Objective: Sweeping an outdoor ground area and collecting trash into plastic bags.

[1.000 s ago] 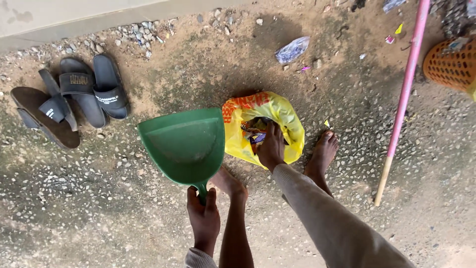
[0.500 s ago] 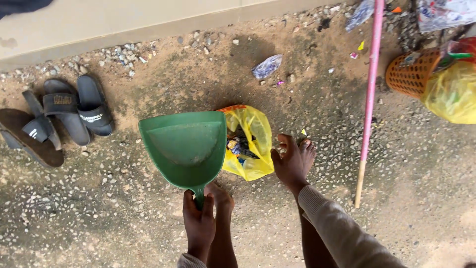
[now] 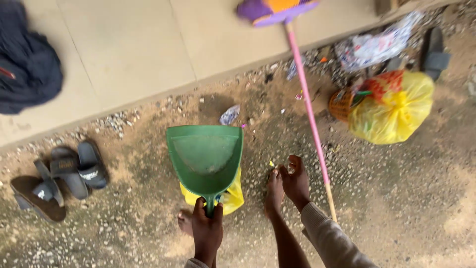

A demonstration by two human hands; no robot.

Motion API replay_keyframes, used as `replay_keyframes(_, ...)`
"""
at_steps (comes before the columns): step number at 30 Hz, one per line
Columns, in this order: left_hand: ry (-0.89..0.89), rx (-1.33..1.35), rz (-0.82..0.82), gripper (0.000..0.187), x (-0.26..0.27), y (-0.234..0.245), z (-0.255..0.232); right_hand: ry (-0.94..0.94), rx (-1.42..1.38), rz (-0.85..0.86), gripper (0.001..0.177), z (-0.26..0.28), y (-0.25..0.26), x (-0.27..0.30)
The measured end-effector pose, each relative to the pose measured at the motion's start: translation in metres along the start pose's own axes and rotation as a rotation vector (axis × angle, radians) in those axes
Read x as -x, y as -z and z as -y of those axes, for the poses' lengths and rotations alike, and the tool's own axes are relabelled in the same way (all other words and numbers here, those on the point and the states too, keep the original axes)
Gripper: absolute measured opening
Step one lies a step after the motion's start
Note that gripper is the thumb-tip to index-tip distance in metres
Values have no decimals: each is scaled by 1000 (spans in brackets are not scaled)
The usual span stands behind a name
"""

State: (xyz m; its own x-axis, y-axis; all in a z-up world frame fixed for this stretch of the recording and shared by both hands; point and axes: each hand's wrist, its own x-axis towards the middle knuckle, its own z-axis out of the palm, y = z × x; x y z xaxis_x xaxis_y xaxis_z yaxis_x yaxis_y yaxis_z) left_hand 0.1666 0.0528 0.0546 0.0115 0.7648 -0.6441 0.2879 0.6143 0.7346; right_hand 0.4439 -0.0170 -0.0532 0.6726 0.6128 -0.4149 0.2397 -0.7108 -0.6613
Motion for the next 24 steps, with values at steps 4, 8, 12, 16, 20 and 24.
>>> replay_keyframes(4,-51,-51,14,19,-1,-30,-57,54,-56,-46,54,48,32,-42)
replay_keyframes(8,-172,78,35,14,-14,-54,-74,46,-346,-13,50,79,56,-79)
replay_keyframes(12,-122,201,91,6,-32,-72,-77,-87,-731,130,53,126,96,-97)
replay_keyframes(16,-84,322,148,4,-44,-92,-72,-163,-891,200,66,128,119,-113)
replay_keyframes(20,-22,318,129,6,-49,-109,-57,-275,-974,203,78,91,123,-129)
replay_keyframes(24,37,229,110,6,-44,-124,-45,-353,-907,179,77,35,119,-133)
